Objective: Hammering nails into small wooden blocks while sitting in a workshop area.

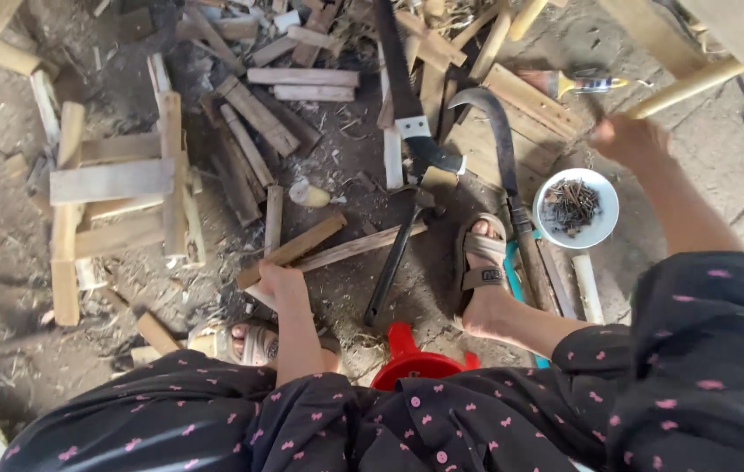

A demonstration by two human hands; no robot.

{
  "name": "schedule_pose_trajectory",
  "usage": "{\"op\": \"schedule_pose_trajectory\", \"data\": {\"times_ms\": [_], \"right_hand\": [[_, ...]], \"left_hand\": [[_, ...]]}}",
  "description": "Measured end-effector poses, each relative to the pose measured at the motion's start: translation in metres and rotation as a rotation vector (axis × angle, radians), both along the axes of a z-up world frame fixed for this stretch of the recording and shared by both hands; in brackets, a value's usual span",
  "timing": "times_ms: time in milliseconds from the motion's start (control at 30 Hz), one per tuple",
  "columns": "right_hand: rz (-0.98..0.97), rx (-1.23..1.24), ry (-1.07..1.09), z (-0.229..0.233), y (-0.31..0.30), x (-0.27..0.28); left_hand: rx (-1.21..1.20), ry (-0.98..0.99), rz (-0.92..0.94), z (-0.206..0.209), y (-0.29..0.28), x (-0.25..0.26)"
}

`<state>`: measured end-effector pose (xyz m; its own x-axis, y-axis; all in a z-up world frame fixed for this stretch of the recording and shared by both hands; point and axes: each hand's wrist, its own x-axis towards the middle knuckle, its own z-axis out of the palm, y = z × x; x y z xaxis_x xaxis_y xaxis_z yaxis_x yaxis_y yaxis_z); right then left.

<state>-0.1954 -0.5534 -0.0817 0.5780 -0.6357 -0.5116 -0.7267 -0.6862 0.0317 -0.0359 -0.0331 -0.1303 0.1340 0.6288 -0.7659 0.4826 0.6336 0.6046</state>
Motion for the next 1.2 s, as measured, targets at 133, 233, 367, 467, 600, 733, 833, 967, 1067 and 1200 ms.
{"op": "schedule_pose_trajectory", "data": {"times_ms": [133,233,367,467,600,733,833,967,1067,1200], "right_hand": [[-0.359,-0.004,0.146,-0.067,-0.015,-0.077],[-0.757,0.38,0.225,-0.143,-0.024,-0.12],[-0.988,0.326,-0.184,-0.141,-0.005,-0.126],[-1.037,0.298,-0.267,-0.128,-0.01,-0.125],[-1.09,0.349,-0.401,-0.107,-0.033,-0.112],[-0.872,0.482,-0.534,-0.041,-0.057,-0.07],[-0.464,0.283,-0.43,0.035,-0.036,-0.017],[-0.269,0.662,-0.624,0.141,0.064,0.037],[-0.236,0.776,-0.77,0.16,0.118,0.044],[-0.327,0.88,-0.876,0.145,0.152,0.038]], "left_hand": [[0.077,0.025,-0.066,0.011,-0.008,0.0],[0.047,0.052,-0.088,-0.001,-0.001,0.006],[0.245,0.482,-0.608,-0.061,0.02,0.015],[0.309,0.527,-0.644,-0.029,0.013,0.01],[0.657,0.227,-0.391,-0.004,0.005,0.012],[1.124,-0.019,-0.366,0.01,-0.014,0.031],[0.525,-0.508,-0.493,0.114,-0.076,0.015],[0.064,-0.815,-1.228,0.163,-0.131,-0.015],[-0.473,-0.899,-1.444,0.168,-0.15,-0.043],[-0.974,-0.979,-1.301,0.157,-0.154,-0.066]]}}
